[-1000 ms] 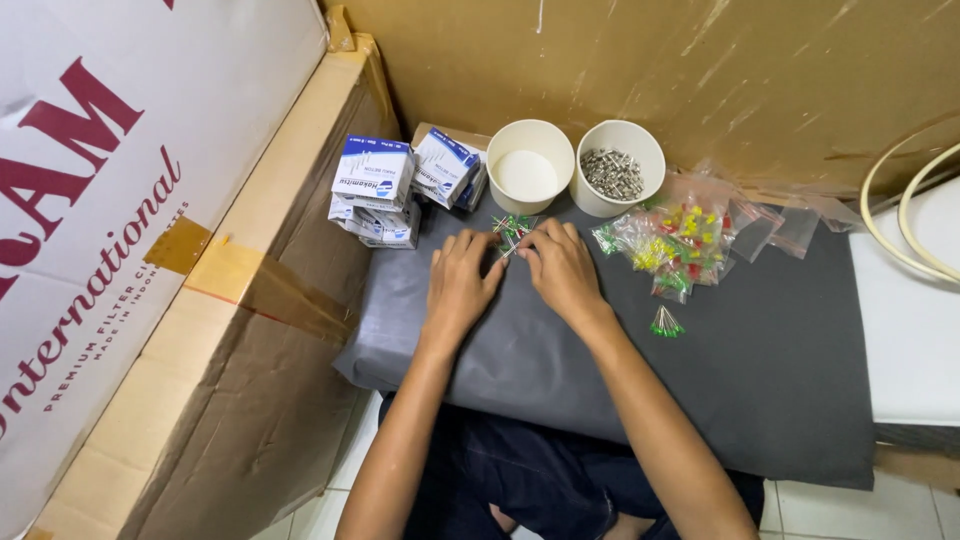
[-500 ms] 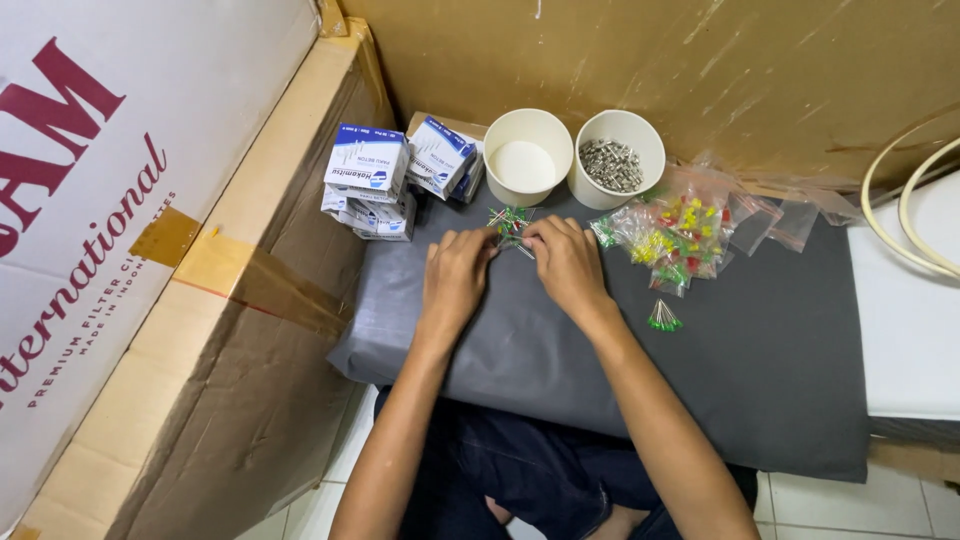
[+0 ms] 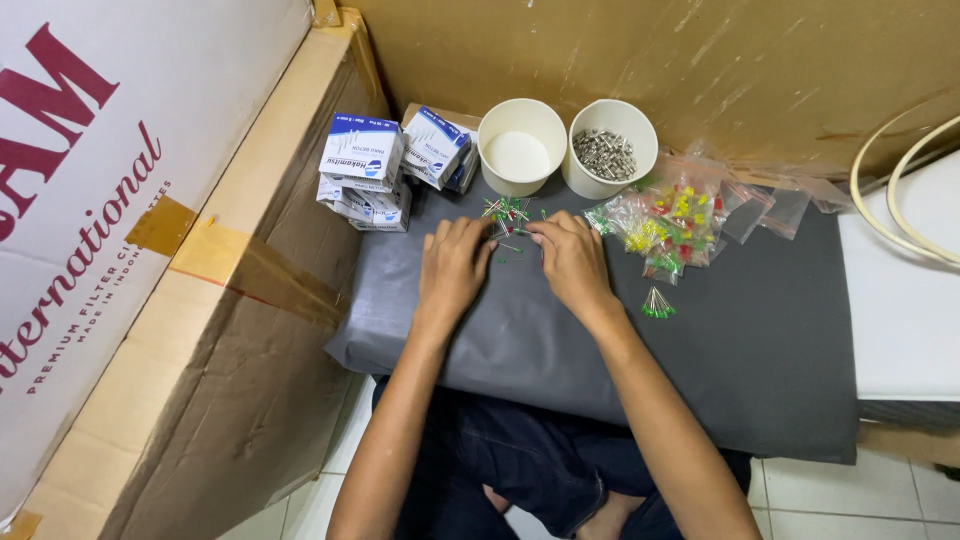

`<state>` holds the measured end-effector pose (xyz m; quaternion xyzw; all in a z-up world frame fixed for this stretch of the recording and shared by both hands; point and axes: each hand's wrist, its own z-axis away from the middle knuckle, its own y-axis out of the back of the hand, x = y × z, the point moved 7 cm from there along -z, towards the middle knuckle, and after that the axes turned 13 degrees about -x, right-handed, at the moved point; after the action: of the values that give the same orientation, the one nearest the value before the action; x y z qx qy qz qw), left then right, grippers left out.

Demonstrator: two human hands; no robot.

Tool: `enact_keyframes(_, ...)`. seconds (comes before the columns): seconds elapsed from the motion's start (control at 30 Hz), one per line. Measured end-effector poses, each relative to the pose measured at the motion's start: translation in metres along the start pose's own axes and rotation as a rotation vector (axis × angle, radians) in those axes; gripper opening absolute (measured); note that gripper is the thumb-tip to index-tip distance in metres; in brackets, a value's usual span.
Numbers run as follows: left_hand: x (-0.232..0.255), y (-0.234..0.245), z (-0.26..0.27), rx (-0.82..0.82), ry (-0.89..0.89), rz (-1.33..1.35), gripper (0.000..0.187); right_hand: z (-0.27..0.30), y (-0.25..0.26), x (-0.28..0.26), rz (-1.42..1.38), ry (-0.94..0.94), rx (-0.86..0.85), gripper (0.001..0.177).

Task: Sorting and bagging light-emitting diodes (LEDs) into small plastic bags.

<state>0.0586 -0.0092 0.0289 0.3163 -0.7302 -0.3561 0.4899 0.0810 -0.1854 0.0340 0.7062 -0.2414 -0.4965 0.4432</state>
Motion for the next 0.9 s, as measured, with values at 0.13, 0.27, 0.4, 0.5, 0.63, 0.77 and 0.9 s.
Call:
enact_keyframes(0.13,0.004,0.003,0.001,0.014,-0.016,-0.007,0.022,0.006,0.001,0.001,0.005,-0.011,0.007,0.016)
enact_keyframes(0.27,0.003,0.006,0.003,0.093,-0.039,0.032,0.019,0.015,0.004,0.002,-0.001,-0.018,0.002,0.015)
enact_keyframes(0.4,0.004,0.019,0.007,0.19,-0.053,0.134,0.017,0.029,0.01,-0.001,-0.019,-0.016,0.04,0.01)
enact_keyframes(0.5,0.012,0.021,0.01,0.207,-0.056,0.191,0.016,0.042,0.017,0.004,-0.069,-0.009,0.079,0.007)
enact_keyframes(0.63,0.054,0.008,0.014,0.146,-0.086,0.198,0.019,0.069,0.042,0.018,-0.151,0.032,0.114,0.01)
enact_keyframes(0.77,0.097,-0.02,0.016,0.028,-0.105,0.182,0.016,0.101,0.076,0.046,-0.124,-0.013,0.146,0.009)
enact_keyframes(0.9,0.132,-0.056,0.018,-0.034,-0.124,0.091,0.015,0.132,0.105,0.086,-0.009,-0.077,0.143,0.007)
